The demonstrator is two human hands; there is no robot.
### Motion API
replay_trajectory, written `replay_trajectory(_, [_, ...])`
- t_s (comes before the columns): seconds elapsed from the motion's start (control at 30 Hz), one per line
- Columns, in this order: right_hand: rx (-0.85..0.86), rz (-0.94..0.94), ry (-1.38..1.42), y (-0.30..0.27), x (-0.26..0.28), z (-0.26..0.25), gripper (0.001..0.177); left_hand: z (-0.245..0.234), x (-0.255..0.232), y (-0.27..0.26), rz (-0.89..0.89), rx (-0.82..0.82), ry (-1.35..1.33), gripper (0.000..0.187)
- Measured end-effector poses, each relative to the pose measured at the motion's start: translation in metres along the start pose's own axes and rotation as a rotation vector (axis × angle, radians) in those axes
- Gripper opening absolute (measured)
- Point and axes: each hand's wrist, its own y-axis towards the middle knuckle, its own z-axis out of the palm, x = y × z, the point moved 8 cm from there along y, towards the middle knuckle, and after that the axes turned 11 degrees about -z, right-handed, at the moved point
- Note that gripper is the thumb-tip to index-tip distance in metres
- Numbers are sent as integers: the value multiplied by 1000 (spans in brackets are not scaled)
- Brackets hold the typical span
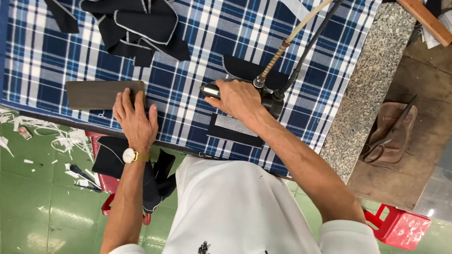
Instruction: The person irons several small rectangular fabric pieces on a plaid-covered work surface. They use a steam iron and a wooden pressing block, then measure and mark the pieces with a ruler and pen before folding and stacking them.
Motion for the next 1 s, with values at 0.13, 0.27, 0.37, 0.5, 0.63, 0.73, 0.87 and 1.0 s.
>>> replay_trajectory(0.13, [-9, 26, 2, -1, 0, 2, 50, -2, 13, 3, 24, 7, -44, 48])
replay_trajectory(0.27, [0, 83, 33, -12, 0, -4, 45, -6, 20, 4, 29, 32, -76, 45])
replay_trajectory(0.37, [8, 121, 31, -28, -10, -4, 46, -9, 19, 4, 47, 20, -88, 43])
replay_trajectory(0.5, [-1, 189, 27, -58, -21, -11, 52, -5, 17, 4, 59, -30, -71, 43])
replay_trajectory(0.63, [5, 299, 61, -100, -33, -14, 52, -3, 17, 9, 68, -31, -59, 42])
replay_trajectory(0.73, [41, 418, 83, -123, -37, -26, 48, -7, 16, 13, 75, -34, -71, 40])
replay_trajectory(0.87, [-13, 621, 127, -161, -74, -14, 58, -10, 11, 15, 121, -60, -107, 37])
replay_trajectory(1.0, [-81, 783, 130, -200, -111, 5, 63, -8, 16, 17, 136, -69, -118, 37])
